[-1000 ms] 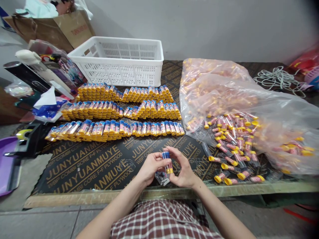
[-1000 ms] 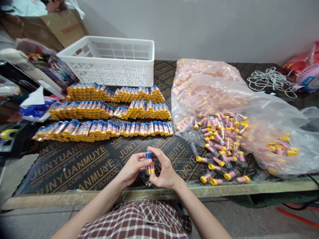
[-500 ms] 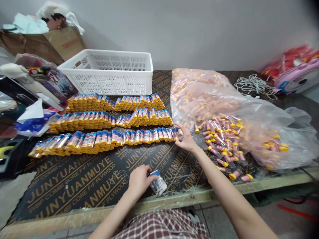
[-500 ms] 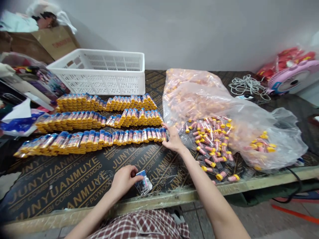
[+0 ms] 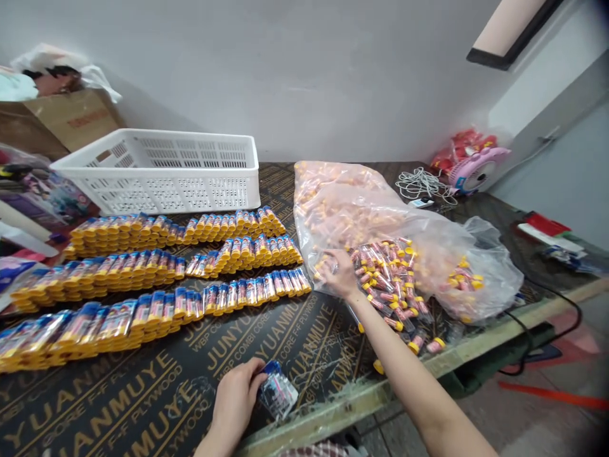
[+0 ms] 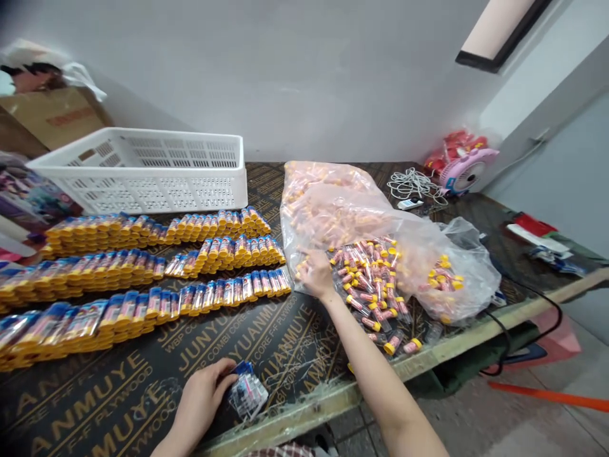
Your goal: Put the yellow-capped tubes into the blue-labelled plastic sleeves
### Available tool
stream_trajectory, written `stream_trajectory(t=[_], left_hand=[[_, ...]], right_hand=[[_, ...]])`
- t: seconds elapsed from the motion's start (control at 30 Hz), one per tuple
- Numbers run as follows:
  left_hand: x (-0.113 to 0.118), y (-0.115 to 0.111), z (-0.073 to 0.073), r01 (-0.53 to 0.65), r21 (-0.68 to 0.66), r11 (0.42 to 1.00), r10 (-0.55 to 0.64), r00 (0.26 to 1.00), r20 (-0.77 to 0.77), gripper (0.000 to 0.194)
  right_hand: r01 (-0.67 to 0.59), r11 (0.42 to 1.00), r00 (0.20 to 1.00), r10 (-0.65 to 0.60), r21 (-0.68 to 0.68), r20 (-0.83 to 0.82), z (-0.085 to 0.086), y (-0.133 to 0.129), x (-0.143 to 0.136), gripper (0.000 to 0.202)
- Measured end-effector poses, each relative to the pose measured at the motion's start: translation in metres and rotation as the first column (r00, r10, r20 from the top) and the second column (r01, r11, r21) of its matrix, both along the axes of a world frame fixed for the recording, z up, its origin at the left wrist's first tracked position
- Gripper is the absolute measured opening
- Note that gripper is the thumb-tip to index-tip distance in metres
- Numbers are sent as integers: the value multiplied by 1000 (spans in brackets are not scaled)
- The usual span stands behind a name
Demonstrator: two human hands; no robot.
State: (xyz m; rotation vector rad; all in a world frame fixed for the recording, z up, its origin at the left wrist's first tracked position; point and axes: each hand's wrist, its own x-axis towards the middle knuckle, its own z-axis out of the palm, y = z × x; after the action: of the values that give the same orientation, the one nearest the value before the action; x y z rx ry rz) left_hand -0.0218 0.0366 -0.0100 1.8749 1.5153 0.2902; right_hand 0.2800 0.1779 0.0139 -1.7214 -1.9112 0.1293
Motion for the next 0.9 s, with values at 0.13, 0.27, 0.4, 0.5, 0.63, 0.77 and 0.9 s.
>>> stream_trajectory(t=[0.13,0.27,0.4,0.5,0.63,0.77,0.9], left_hand=[[-2,-3,-6,15,40,999,-13,999,-47,14],[-4,-2,-12,83,77,994,-79,996,-52,21],[-6,-3,-16,100,186,978,-104,994,14,25],[-8,-6,-16,67,254,965,-92,992,85,24],[-10,-9,-15,-23,260,965,-14,990,139,16],[-9,-1,-9,-163,95,982,120,928,352,14],[-4,19,3,-328,-408,852,523,543,657,27]], right_hand=[[338,941,941,-338,-3,6,-5,2,36,33],[410,911,912,-410,-37,18,-16,0,45,28],[410,911,910,-411,-34,-59,-15,-7,46,29],[385,923,906,-382,-16,-182,-6,-21,49,31],[313,950,872,-294,-16,-391,2,-56,40,33],[176,981,789,-187,-77,-585,3,-99,8,37],[41,990,667,-129,-137,-734,5,-127,-31,33]])
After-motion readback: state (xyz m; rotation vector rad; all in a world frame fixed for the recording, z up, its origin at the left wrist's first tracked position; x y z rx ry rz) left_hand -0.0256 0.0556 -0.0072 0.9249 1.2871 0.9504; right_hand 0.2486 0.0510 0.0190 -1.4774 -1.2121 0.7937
